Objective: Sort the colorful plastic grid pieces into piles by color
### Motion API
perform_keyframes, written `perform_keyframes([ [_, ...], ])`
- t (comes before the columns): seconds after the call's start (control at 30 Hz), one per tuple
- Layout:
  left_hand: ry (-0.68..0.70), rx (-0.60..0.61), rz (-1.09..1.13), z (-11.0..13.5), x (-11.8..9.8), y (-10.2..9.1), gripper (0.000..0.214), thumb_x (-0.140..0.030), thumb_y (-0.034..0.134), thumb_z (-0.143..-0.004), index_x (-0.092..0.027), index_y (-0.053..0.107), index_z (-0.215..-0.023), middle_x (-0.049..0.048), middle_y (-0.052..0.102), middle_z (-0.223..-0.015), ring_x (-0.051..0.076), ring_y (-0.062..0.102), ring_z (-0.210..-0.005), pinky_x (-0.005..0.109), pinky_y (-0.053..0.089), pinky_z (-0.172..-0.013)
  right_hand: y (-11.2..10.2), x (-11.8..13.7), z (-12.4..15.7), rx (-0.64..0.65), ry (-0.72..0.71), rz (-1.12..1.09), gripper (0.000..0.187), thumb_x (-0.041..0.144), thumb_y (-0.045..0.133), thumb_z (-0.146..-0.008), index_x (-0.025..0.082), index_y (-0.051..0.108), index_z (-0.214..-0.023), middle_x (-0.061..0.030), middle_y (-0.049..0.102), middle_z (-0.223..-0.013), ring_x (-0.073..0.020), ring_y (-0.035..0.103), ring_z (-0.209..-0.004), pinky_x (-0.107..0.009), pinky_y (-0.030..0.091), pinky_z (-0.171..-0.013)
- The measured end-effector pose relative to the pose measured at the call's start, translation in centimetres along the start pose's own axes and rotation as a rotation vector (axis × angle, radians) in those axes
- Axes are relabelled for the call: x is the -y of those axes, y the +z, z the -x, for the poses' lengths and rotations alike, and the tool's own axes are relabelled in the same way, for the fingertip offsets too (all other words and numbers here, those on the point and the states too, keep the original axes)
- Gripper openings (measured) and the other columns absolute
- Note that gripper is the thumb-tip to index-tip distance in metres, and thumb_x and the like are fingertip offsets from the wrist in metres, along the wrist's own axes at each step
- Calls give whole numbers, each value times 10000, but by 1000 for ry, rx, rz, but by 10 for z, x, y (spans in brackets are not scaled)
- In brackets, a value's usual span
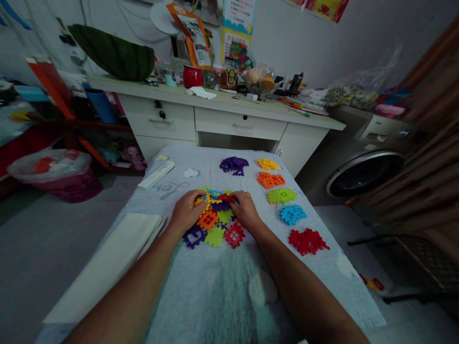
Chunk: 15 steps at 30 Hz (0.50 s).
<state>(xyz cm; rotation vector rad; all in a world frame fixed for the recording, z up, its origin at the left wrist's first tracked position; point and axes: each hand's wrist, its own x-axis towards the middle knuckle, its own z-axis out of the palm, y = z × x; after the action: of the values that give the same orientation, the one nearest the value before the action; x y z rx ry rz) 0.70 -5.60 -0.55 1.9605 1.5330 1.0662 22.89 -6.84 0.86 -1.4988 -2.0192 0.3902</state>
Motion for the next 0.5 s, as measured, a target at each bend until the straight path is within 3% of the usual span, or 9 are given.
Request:
perform_keyframes([
  [0.27,-31,30,-42,-1,2,0,405,-405,522,-785,-202,679,-1098,72,708,-1106,243,643,-999,363,492,-911,-20,-6,13,-119,17,-81,273,85,555,-773,176,632,-1018,-70,626,-998,-207,552,-955,-368,432,-915],
  [0.5,-41,44,-55,-2,0,-1,438,-440,512,-779,-199,678,-1105,75,707,-1103,252,645,-988,360,490,-902,-45,-11,41,-21,60,-175,307,85,549,-737,188,627,-1016,-30,640,-944,-158,581,-840,-303,465,-811],
])
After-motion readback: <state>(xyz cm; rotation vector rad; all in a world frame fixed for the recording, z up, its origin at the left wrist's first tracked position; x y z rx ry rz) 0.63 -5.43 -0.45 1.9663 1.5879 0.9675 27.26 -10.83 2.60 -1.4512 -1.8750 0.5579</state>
